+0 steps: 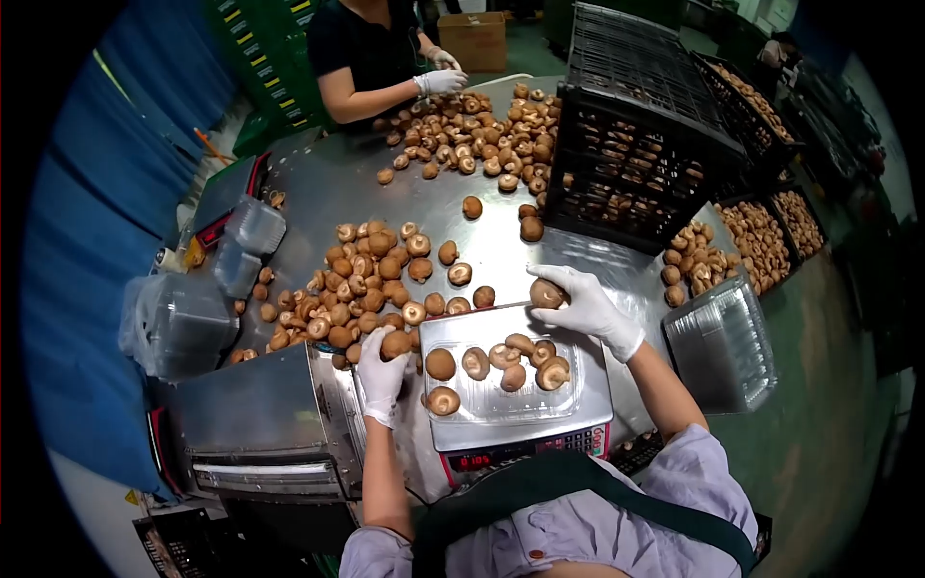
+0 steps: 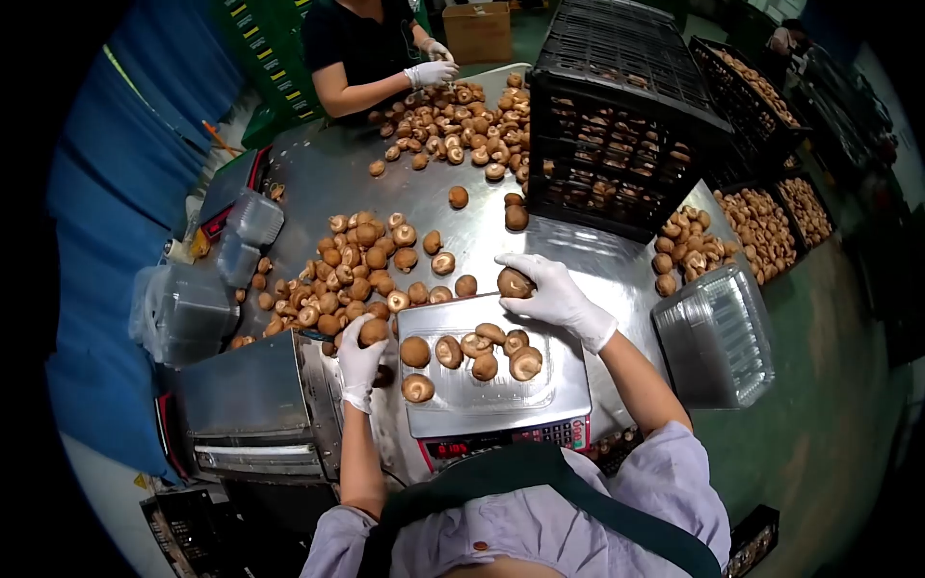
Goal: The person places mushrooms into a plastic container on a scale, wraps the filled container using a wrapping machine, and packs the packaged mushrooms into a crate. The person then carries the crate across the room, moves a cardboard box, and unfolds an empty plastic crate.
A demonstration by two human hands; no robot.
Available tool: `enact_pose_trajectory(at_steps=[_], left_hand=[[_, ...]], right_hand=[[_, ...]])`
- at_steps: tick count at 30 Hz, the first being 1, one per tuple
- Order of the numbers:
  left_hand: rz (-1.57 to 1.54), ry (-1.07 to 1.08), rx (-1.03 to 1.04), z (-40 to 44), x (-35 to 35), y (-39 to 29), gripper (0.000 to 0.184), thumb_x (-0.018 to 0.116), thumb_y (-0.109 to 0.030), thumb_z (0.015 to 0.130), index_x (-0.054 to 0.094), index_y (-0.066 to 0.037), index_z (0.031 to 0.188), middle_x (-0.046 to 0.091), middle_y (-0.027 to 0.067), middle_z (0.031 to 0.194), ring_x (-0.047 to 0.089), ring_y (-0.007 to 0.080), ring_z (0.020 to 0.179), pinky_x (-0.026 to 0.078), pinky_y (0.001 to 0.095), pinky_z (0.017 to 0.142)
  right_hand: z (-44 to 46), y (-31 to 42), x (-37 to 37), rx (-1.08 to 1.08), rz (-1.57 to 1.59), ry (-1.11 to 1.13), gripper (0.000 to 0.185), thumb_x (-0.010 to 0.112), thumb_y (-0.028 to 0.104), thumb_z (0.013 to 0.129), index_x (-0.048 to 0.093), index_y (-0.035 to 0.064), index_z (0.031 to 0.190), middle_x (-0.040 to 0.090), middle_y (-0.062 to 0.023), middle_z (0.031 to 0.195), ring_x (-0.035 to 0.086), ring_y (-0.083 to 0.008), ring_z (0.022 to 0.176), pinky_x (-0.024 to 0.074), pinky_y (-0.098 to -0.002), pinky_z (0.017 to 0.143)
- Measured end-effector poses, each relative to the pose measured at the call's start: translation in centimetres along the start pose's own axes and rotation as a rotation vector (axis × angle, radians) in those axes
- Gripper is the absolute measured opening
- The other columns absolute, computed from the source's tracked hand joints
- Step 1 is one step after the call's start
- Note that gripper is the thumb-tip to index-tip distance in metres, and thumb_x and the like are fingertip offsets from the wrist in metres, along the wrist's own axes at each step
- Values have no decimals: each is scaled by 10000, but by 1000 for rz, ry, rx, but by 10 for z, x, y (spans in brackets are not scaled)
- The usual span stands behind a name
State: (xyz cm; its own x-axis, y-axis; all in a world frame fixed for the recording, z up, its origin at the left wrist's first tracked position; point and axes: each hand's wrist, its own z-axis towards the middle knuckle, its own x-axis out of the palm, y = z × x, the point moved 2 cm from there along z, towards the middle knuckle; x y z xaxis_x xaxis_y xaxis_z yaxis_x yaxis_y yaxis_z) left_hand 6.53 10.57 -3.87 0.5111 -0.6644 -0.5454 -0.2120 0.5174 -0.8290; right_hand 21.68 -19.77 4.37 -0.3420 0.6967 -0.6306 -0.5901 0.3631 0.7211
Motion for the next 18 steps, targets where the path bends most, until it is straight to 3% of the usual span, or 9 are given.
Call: enact_pose_trajectory(at_steps=[3, 4, 6, 9, 10, 13, 15, 16, 18], left_hand=[[-70, 51, 163, -2, -7, -50, 473, 716, -48, 623, 608, -57, 1084, 573, 142, 1137, 555, 277, 1064, 426, 340, 940], [-66, 63, 158, -5, -10, -68, 473, 716, -48, 623, 608, -57, 1084, 573, 142, 1137, 555, 277, 1064, 426, 340, 940], [-13, 132, 362, -19, -13, -99, 493, 713, -46, 613, 605, -79, 1093, 551, 156, 1172, 539, 306, 1081, 431, 364, 937], [172, 339, 575, -53, 2, -114, 536, 658, -33, 583, 609, -135, 1106, 495, 169, 1230, 502, 351, 1108, 425, 395, 934], [279, 374, 630, -61, 7, -113, 564, 630, -46, 609, 587, -161, 1160, 482, 168, 1245, 474, 351, 1140, 359, 435, 990], [501, 385, 616, -85, 29, -97, 631, 601, -85, 684, 475, -184, 1295, 440, 149, 1304, 394, 325, 1229, 203, 515, 1055], [491, 369, 600, -90, 30, -99, 640, 602, -86, 692, 458, -176, 1309, 429, 151, 1313, 388, 324, 1236, 203, 520, 1053], [481, 347, 586, -91, 29, -100, 649, 603, -86, 699, 441, -168, 1323, 418, 152, 1323, 382, 324, 1243, 202, 526, 1050], [407, 342, 592, -88, 27, -96, 659, 578, -67, 696, 431, -150, 1333, 397, 153, 1344, 353, 332, 1270, 168, 547, 1068]], right_hand=[[-28, 16, -18, 172, 176, 75, 515, 740, 187, 704, 565, 51, 1169, 639, -131, 978, 620, -186, 879, 485, -286, 804], [-40, 18, -24, 161, 154, 86, 517, 742, 197, 702, 566, 53, 1167, 643, -125, 964, 625, -191, 862, 485, -292, 805], [-73, 11, -36, 205, 124, 132, 490, 739, 203, 695, 584, 49, 1134, 648, -118, 957, 628, -196, 860, 487, -293, 801], [-139, 13, -69, 480, 56, 428, 464, 750, 166, 656, 618, 39, 1083, 657, -111, 880, 624, -163, 784, 489, -281, 761], [-160, 5, -74, 565, -19, 501, 454, 753, 158, 644, 626, 38, 1064, 657, -105, 842, 623, -154, 755, 491, -283, 744], [-216, -10, -83, 791, -67, 564, 446, 764, 150, 601, 644, 50, 1020, 665, -117, 812, 638, -202, 729, 499, -298, 715], [-255, -27, -88, 974, -281, 620, 451, 772, 168, 565, 665, 57, 988, 671, -146, 829, 650, -275, 757, 509, -326, 724], [-273, -41, -84, 979, -280, 623, 451, 772, 168, 565, 665, 57, 988, 671, -146, 829, 650, -275, 757, 509, -326, 724], [-290, -56, -79, 1028, -605, 734, 438, 763, 204, 576, 674, 55, 977, 669, -155, 855, 652, -291, 784, 513, -339, 734]])
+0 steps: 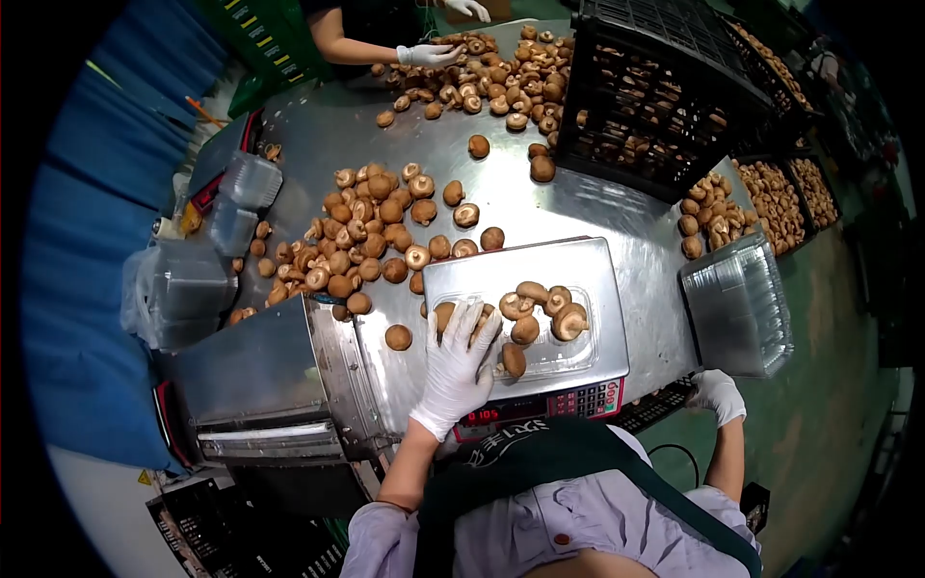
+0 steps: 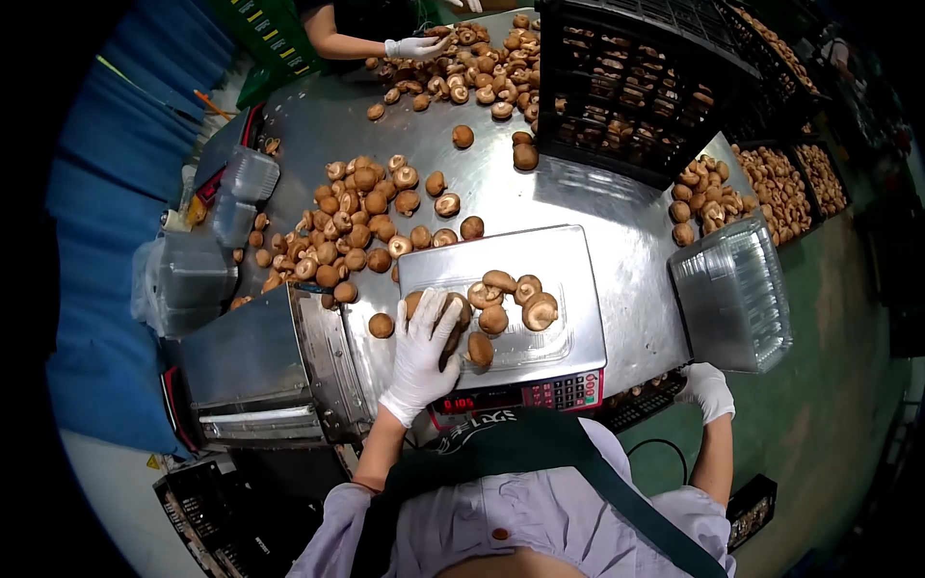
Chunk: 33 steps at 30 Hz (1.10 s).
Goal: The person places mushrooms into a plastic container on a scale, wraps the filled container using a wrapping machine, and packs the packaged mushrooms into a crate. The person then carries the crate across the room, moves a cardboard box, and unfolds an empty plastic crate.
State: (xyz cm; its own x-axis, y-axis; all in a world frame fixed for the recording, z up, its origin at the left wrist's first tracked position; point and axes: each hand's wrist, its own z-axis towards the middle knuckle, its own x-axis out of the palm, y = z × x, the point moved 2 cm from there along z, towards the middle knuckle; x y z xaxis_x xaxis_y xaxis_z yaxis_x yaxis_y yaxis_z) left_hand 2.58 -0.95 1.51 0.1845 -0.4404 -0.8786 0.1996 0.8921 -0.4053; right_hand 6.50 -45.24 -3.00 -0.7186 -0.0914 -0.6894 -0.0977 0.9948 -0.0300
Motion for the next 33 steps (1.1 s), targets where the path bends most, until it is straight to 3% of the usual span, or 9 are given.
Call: enact_pose_trajectory(at_steps=[3, 6, 8, 13, 16, 20, 25, 28, 33], left_hand=[[-216, -65, -23, -5, -23, 15, 692, 544, -68, 676, 407, -110, 1353, 436, 140, 1328, 358, 323, 1280, 168, 514, 1103], [-506, -322, -420, -7, -36, 42, 581, 553, -62, 755, 431, -47, 1322, 460, 176, 1301, 401, 292, 1248, 289, 361, 1063], [-349, -341, -515, -12, -31, 78, 536, 557, -55, 782, 448, -44, 1306, 426, 195, 1330, 416, 308, 1229, 319, 362, 1034], [-45, 58, -779, -31, 25, 136, 838, 654, -228, 720, 223, -98, 1426, 287, 227, 1420, 365, 365, 1258, 343, 422, 1027], [64, 160, -786, -25, 48, 134, 898, 672, -260, 712, 167, -119, 1442, 266, 233, 1426, 361, 392, 1255, 369, 427, 1003], [-16, -194, -595, -13, 66, 150, 872, 656, -204, 741, 148, -144, 1447, 288, 223, 1414, 403, 395, 1208, 414, 424, 951], [21, 13, -564, -6, 70, 162, 692, 600, -128, 753, 359, -317, 1373, 474, 76, 1280, 543, 280, 1075, 471, 384, 852], [-130, 163, -571, 0, 61, 159, 665, 590, -118, 758, 384, -299, 1364, 475, 59, 1281, 541, 282, 1077, 468, 366, 862], [16, 163, -544, 10, 56, 154, 626, 626, -158, 780, 389, -254, 1351, 453, 57, 1322, 533, 280, 1094, 469, 364, 862]], right_hand=[[-14, 34, -24, -168, 208, -78, 377, 723, 204, 639, 672, 35, 972, 664, -169, 843, 651, -294, 784, 513, -346, 710], [-33, 95, -68, -293, 407, -146, 339, 692, 182, 709, 657, 27, 1007, 659, -173, 818, 657, -268, 761, 509, -331, 679], [-38, 122, -84, -336, 488, -190, 318, 673, 171, 748, 648, 23, 1029, 655, -173, 809, 657, -257, 738, 506, -323, 661], [-50, 165, -108, -665, 525, -482, 296, 632, 194, 815, 624, 47, 1071, 627, -175, 801, 630, -295, 688, 491, -354, 631], [-49, 176, -108, -726, 445, -513, 293, 631, 213, 816, 623, 71, 1071, 624, -184, 779, 627, -325, 683, 491, -373, 620], [-41, 182, -103, -748, 430, -495, 274, 627, 219, 818, 629, 66, 1045, 622, -188, 787, 614, -341, 688, 492, -386, 630], [-37, 185, -98, -696, 466, -430, 277, 633, 242, 819, 640, 66, 1032, 628, -196, 804, 619, -340, 744, 490, -393, 661], [-34, 186, -92, -694, 432, -435, 269, 634, 237, 819, 645, 63, 1024, 631, -199, 826, 622, -341, 761, 491, -394, 678], [-33, 186, -92, -728, 529, -466, 267, 618, 242, 829, 644, 59, 1022, 637, -203, 855, 625, -342, 785, 496, -384, 703]])
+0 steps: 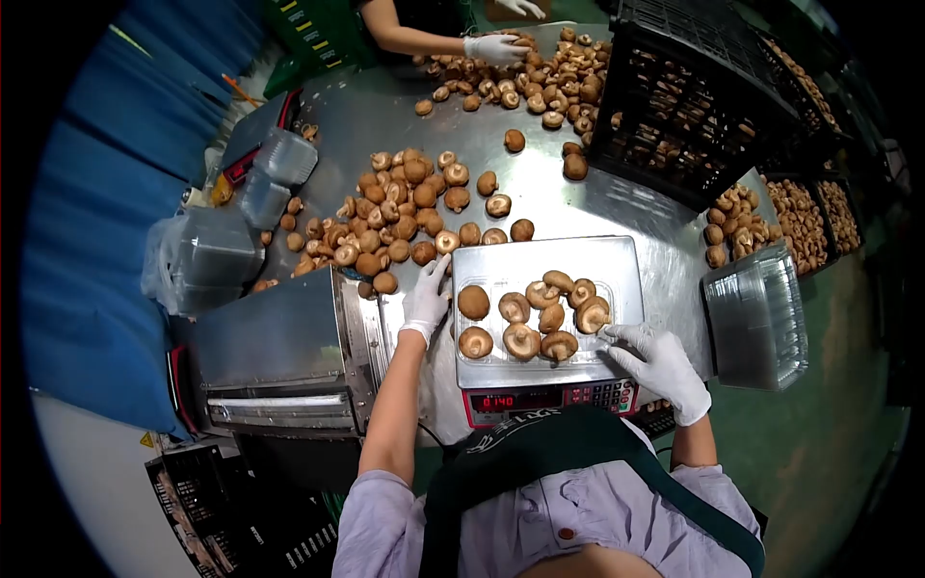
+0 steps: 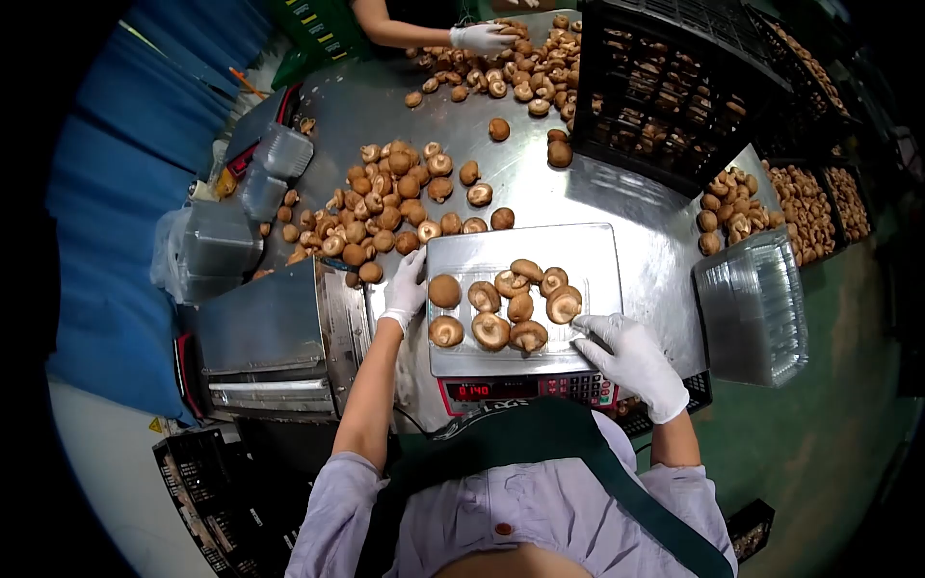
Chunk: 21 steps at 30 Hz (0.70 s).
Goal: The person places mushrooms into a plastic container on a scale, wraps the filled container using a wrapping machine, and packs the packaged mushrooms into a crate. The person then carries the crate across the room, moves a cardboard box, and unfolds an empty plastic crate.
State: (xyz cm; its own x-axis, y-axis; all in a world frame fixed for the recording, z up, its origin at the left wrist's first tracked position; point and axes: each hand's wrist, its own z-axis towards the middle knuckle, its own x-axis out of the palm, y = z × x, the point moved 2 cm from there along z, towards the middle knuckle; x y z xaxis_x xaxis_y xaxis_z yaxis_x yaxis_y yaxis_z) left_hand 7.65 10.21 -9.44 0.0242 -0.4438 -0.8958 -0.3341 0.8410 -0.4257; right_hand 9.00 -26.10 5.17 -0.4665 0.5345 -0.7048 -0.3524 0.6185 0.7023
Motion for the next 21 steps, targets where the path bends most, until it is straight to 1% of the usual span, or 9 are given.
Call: enact_pose_trajectory(at_steps=[3, 7, 9, 11, 12, 14, 17, 19, 21], left_hand=[[-87, -58, 56, 13, 3, 11, 506, 623, -195, 792, 461, -199, 1271, 482, 68, 1289, 545, 291, 1066, 472, 373, 839], [-203, -141, -115, 14, -6, 5, 353, 574, -282, 848, 540, -128, 1164, 625, 185, 1022, 602, 352, 920, 469, 405, 794], [-477, -318, -142, 19, 1, 23, 361, 589, -235, 868, 560, -19, 1155, 661, 127, 933, 624, 208, 808, 480, 289, 747], [-875, -337, -153, 15, -9, 21, 334, 562, -208, 896, 561, 47, 1111, 640, 61, 901, 593, 157, 745, 476, 251, 677], [-1073, -262, -166, 10, -18, 16, 291, 543, -197, 910, 578, 41, 1074, 611, 20, 865, 565, 118, 661, 452, 217, 591], [-1170, -181, -172, -10, -47, -11, 275, 544, -196, 908, 582, 23, 1070, 604, 16, 842, 545, 97, 626, 437, 208, 563], [-1349, 33, -136, -44, -81, -60, 241, 544, -192, 901, 590, -9, 1051, 607, 21, 830, 535, 77, 582, 439, 203, 533], [-1331, 180, -137, -62, -88, -90, 279, 591, -177, 885, 592, 11, 1090, 615, 18, 807, 549, 64, 604, 456, 179, 563], [-1109, 303, -37, -80, -80, -115, 332, 619, -192, 868, 592, -10, 1144, 628, 21, 829, 562, 69, 659, 461, 185, 621]], right_hand=[[2, 4, -1, -25, 32, -8, 266, 607, 243, 835, 644, 56, 1021, 641, -195, 866, 624, -340, 790, 497, -377, 714], [3, 12, -7, -26, -49, 26, 275, 599, 251, 837, 638, 54, 1025, 644, -179, 857, 619, -340, 782, 491, -380, 711], [3, 17, -13, -51, -1, 8, 271, 600, 245, 835, 636, 53, 1022, 641, -179, 848, 616, -344, 774, 489, -382, 707], [3, 19, -14, -41, -10, 17, 282, 599, 253, 837, 632, 51, 1032, 637, -178, 847, 616, -341, 765, 490, -381, 701], [3, 18, -12, -62, -29, -7, 282, 609, 240, 830, 631, 50, 1037, 634, -177, 842, 618, -325, 752, 493, -367, 692], [6, 17, -8, -80, -50, -30, 282, 618, 227, 824, 629, 49, 1042, 631, -176, 838, 621, -309, 739, 495, -353, 683], [19, 31, 3, -163, 145, -58, 346, 627, 198, 830, 589, 75, 1151, 648, -139, 822, 638, -226, 722, 498, -318, 661], [31, 44, 18, 18, 619, 91, 443, 620, 170, 848, 506, 69, 1265, 648, -113, 964, 632, -163, 795, 496, -297, 699], [46, 40, 49, -10, 1027, 72, 502, 592, 180, 879, 424, 38, 1330, 578, -98, 1147, 599, -135, 904, 486, -278, 768]])
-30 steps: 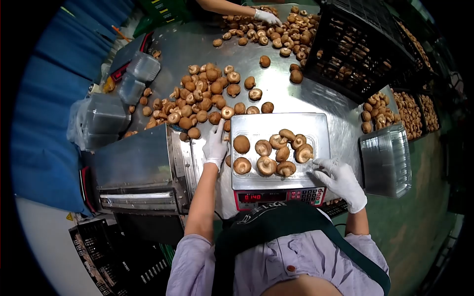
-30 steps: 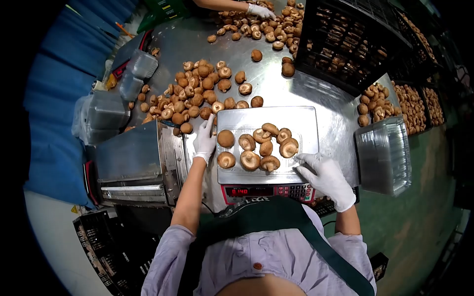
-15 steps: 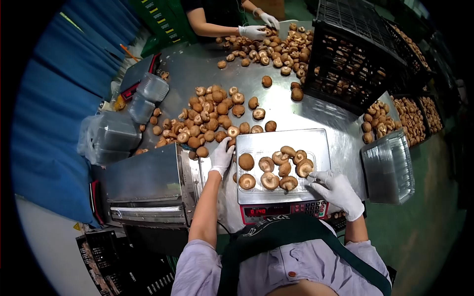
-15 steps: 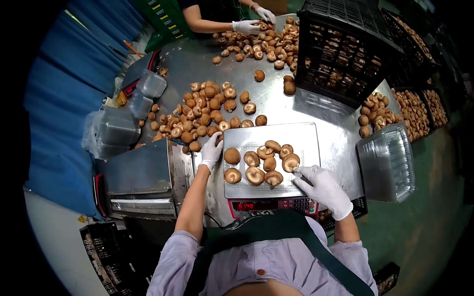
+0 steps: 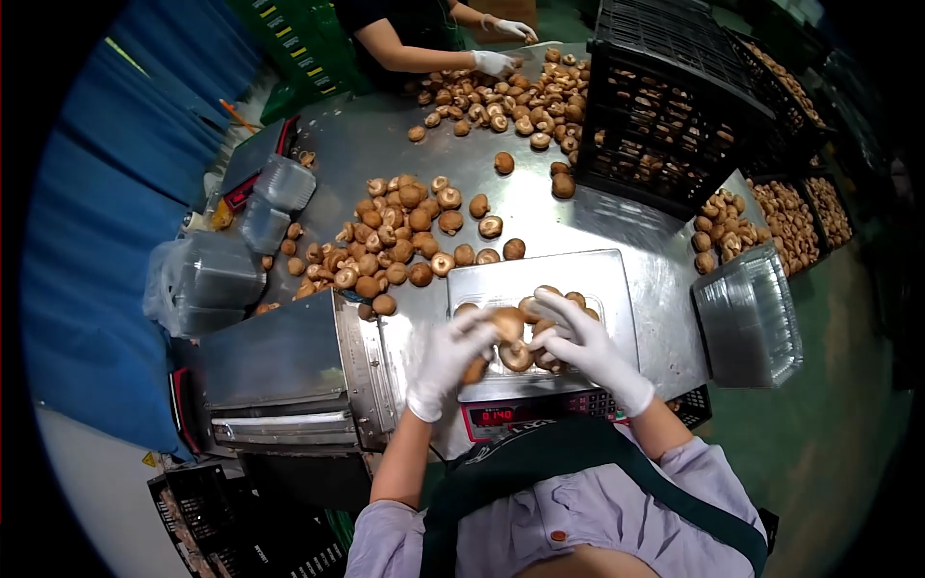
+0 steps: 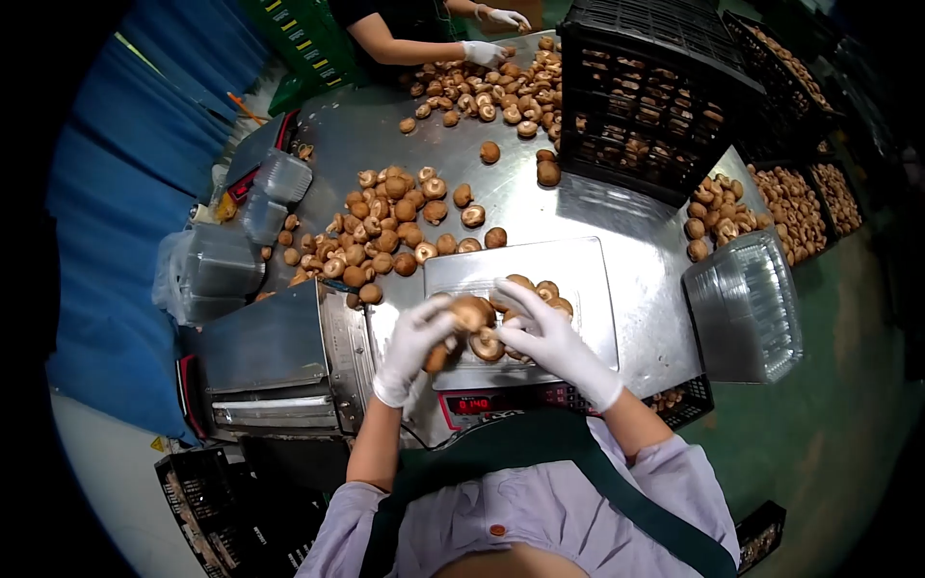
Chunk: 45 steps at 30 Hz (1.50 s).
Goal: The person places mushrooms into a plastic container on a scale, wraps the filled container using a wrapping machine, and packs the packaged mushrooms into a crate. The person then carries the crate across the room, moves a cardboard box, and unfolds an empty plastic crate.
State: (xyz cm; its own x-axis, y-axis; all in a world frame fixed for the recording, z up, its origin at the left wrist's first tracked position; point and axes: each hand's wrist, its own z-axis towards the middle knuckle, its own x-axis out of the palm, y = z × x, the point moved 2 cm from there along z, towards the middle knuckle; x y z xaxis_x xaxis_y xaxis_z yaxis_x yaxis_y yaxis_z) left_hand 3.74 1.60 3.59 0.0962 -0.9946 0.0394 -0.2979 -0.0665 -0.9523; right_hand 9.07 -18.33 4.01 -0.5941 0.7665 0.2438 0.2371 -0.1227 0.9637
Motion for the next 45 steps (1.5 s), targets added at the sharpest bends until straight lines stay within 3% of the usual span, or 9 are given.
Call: enact_pose_trajectory(at_steps=[4, 10, 12, 14, 15, 22, 23, 28, 45], left_hand=[[353, -64, 436, -10, 35, 0, 291, 626, -157, 862, 615, -38, 1126, 637, 48, 947, 566, 62, 785, 458, 208, 674], [187, -472, 357, -2, 24, 13, 263, 533, -162, 926, 583, -21, 1143, 632, 89, 993, 592, 108, 813, 468, 209, 674], [237, -438, 281, 1, 27, 12, 309, 543, -216, 911, 572, -47, 1168, 582, 123, 1126, 564, 182, 986, 457, 322, 810], [1363, -414, 478, 9, 39, 19, 407, 558, -310, 876, 547, -77, 1209, 497, 143, 1254, 442, 286, 1161, 319, 476, 968], [1388, -332, 429, 18, 40, 41, 501, 519, -413, 867, 498, -110, 1264, 436, 127, 1326, 334, 338, 1257, 141, 551, 1042], [1022, -211, 441, 13, 27, 28, 497, 508, -394, 883, 475, -104, 1286, 409, 156, 1361, 333, 343, 1286, 187, 504, 1074], [912, -241, 438, 11, 23, 25, 519, 488, -438, 893, 480, -96, 1283, 386, 156, 1376, 279, 307, 1325, 67, 514, 1093], [596, -489, 474, -6, -7, 0, 362, 491, -280, 937, 556, -30, 1191, 466, 182, 1304, 461, 290, 1194, 339, 363, 1026], [543, -580, 359, -29, -48, 44, 237, 562, -162, 887, 630, -10, 1056, 585, 164, 1150, 540, 279, 1099, 393, 340, 956]], right_hand=[[6, -17, -2, 155, -37, 2, 398, 582, 195, 892, 514, 20, 1243, 576, -89, 1155, 573, -124, 983, 472, -243, 834], [-24, -4, -30, -316, -249, -277, 325, 593, 23, 819, 554, -22, 1138, 567, -177, 1176, 562, -224, 1080, 465, -308, 910], [-37, -4, -33, -407, -468, -324, 329, 598, 6, 795, 558, -17, 1120, 539, -202, 1212, 544, -250, 1114, 457, -317, 923], [-46, -15, -38, -535, -834, -335, 350, 650, 28, 741, 566, 5, 1080, 479, -235, 1279, 494, -334, 1181, 417, -375, 972], [-44, -23, -38, -529, -966, -240, 364, 669, 46, 727, 567, 14, 1075, 496, -225, 1262, 483, -357, 1184, 393, -404, 989], [-57, -30, -49, -486, -832, -255, 378, 657, 39, 731, 601, 26, 1104, 537, -173, 1249, 420, -345, 1256, 327, -410, 1044], [-59, -29, -54, -452, -750, -334, 381, 636, 28, 744, 589, 19, 1122, 533, -175, 1253, 426, -332, 1253, 332, -393, 1044], [-66, -30, -79, -349, -547, -504, 353, 587, -14, 785, 568, 3, 1137, 545, -163, 1219, 481, -272, 1198, 376, -350, 1016], [-71, -38, -56, -364, -1113, -372, 374, 785, 139, 645, 634, 53, 975, 597, -150, 1057, 528, -306, 1074, 432, -407, 884]])
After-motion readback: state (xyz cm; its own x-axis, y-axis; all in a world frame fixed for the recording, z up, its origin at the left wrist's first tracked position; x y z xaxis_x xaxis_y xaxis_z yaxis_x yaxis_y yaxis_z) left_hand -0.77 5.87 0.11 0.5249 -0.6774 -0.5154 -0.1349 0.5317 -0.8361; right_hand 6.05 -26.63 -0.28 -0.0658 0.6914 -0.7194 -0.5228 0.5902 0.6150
